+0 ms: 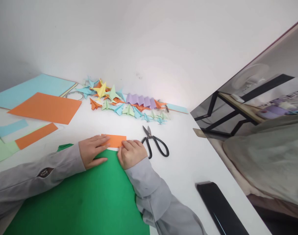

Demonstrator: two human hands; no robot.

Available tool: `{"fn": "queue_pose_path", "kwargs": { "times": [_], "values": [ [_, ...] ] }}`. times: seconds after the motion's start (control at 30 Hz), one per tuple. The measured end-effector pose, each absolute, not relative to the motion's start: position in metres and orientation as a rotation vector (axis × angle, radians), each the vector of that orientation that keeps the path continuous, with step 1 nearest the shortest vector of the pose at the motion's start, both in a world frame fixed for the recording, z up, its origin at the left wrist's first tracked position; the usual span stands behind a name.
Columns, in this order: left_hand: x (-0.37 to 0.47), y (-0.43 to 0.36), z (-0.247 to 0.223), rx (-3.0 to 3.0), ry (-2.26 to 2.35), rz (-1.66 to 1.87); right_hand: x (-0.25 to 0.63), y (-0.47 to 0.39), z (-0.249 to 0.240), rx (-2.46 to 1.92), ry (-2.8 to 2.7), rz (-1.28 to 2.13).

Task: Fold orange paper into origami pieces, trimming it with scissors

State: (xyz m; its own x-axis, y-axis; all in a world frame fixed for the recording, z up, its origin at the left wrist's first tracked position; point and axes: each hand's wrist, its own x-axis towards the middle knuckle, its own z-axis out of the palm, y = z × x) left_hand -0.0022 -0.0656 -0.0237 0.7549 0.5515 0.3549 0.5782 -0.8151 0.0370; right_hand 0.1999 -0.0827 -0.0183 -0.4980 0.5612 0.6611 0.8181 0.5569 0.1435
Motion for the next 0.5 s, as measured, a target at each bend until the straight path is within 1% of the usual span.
{"fn": "queue_pose_path", "kwargs": {
  "times": [0.17,0.27,0.37,0.5],
  "values": [
    [-0.025,-0.049,-0.026,-3.004,-0.835,-0.664,0.212,-0.081,-0.018,-1.076,-2.255,-0.591],
    [-0.036,-0.041,-0.026,-3.033,-0.693,-0.699,0.214,-0.080,-0.019,-1.071,-2.244,-0.567],
    [-0.038,-0.040,-0.025,-2.968,-0.617,-0.713,0.214,-0.080,-0.020,-1.087,-2.242,-0.550],
    [-0.026,-0.042,-0.023,-2.770,-0.624,-0.793,0.211,-0.080,-0.020,-1.103,-2.255,-0.543]
  ]
}}
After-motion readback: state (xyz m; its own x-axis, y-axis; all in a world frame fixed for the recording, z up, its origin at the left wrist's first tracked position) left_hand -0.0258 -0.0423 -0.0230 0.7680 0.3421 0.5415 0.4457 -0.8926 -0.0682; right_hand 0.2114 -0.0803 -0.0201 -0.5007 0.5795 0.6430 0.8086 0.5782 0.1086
